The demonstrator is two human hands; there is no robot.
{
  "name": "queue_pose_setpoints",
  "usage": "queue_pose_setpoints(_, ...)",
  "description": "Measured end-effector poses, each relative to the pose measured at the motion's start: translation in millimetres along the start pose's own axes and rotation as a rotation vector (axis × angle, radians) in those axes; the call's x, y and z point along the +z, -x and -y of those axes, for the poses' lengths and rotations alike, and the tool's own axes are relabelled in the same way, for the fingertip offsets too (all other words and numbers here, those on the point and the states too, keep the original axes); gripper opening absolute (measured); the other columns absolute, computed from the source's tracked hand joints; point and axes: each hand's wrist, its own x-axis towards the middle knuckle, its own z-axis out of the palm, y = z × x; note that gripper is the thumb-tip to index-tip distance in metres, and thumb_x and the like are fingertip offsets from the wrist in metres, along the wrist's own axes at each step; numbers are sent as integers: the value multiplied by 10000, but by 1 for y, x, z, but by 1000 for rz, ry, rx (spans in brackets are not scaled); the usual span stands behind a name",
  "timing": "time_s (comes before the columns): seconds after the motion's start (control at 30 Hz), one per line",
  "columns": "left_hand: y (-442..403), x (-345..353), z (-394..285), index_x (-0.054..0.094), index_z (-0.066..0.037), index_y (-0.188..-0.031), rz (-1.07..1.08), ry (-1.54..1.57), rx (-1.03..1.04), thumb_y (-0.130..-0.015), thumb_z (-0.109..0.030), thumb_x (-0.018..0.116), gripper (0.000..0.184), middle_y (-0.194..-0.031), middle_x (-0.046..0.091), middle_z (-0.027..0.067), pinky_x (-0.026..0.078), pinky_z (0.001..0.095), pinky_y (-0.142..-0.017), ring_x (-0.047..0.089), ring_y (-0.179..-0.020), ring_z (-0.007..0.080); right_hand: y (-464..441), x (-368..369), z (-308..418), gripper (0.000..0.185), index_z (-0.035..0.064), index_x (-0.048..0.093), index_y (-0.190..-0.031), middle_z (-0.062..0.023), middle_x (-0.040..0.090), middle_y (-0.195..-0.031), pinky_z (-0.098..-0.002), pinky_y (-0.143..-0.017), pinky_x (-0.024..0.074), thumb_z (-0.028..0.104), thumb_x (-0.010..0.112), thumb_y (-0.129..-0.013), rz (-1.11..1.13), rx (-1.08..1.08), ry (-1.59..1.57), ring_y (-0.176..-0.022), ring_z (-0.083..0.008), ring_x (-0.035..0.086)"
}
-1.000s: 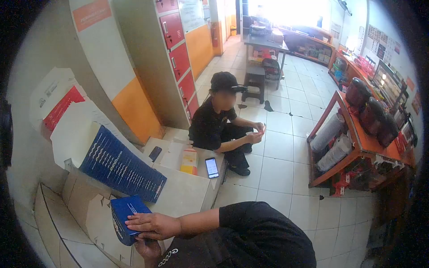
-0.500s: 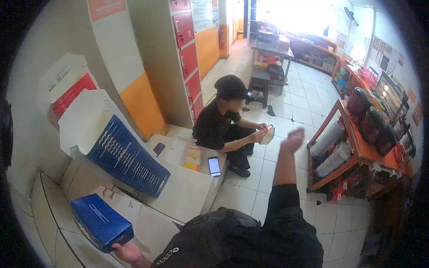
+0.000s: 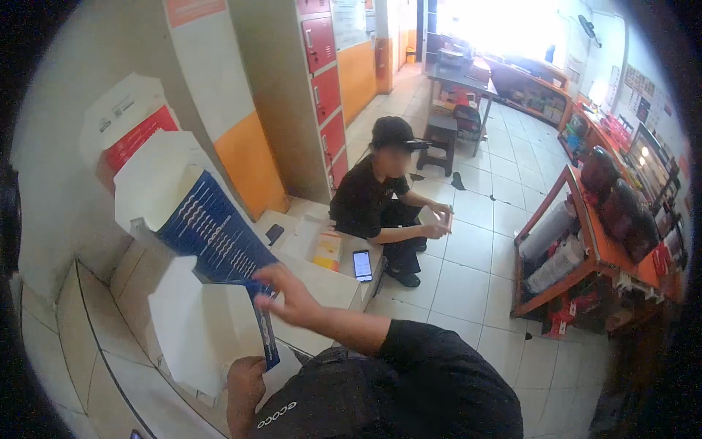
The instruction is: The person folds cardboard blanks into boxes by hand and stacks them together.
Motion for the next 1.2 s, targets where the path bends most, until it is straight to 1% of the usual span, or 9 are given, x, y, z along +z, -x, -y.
queue_pose_setpoints(0.1,7,-1,-5,638,-75,-822,338,-51,-156,-656,-71,572,179,-764,634,94,477,403,-661,609,-757,298,17,8,39,519,69,499,-1138,-106,507,-1126,-434,-934,329,346,675,-736,497,-366,242,-1069,-244,474)
queue_pose_setpoints(0.2,-16,-32,-45,633,-62,-823,620,-145,-379,-679,-116,576,164,-755,628,102,479,390,-662,612,-753,294,41,42,42,384,73,567,-1030,-102,576,-1040,-462,-958,296,334,633,-757,898,-240,608,-1012,-221,533)
queue_pose_setpoints(0.3,10,3,-15,631,-73,-841,537,-173,-185,-716,-175,584,168,-786,634,84,478,407,-666,615,-764,284,59,61,16,308,80,615,-898,-122,632,-869,-463,-871,383,358,593,-765,1130,12,658,-858,-263,605)
queue_pose_setpoints(0.4,10,1,-19,628,-85,-888,471,-205,-88,-731,-160,593,177,-900,638,74,486,416,-729,612,-851,280,64,46,21,296,77,626,-841,-151,627,-741,-450,-735,453,357,547,-790,990,173,517,-703,-340,606)
queue_pose_setpoints(0.5,-14,-41,-43,619,-102,-944,-14,-84,295,-743,-118,594,203,-1018,617,71,474,419,-817,581,-967,278,64,15,13,311,61,616,-857,-179,619,-783,-454,-666,464,356,524,-818,1042,191,493,-717,-374,591)
queue_pose_setpoints(0.67,-45,-105,-30,567,-70,-1081,-510,-226,252,-717,-94,654,375,-1165,556,94,409,408,-941,507,-1108,279,60,-61,7,400,22,605,-887,-175,619,-776,-425,-681,451,412,528,-840,892,387,377,-727,-356,595)
queue_pose_setpoints(0.87,-167,-140,81,498,-30,-1187,-432,-342,-224,-680,-143,710,561,-1342,392,120,141,470,-1091,227,-1316,320,26,-130,39,339,-6,586,-849,-96,567,-660,-310,-599,424,332,605,-832,656,650,241,-622,-153,511)
queue_pose_setpoints(0.97,-196,-153,134,568,-62,-1110,10,-568,-271,-680,-133,701,456,-1227,506,127,93,489,-1096,360,-1241,315,5,-149,47,296,-23,590,-826,-70,559,-633,-292,-575,410,268,637,-815,545,588,255,-616,-108,474)
queue_pose_setpoints(1.2,-222,-140,88,634,-103,-899,230,-371,-62,-691,-64,619,212,-840,643,124,447,394,-803,609,-840,301,-72,-196,76,265,-30,613,-847,-72,593,-648,-293,-554,445,217,678,-779,381,177,308,-613,-83,522)
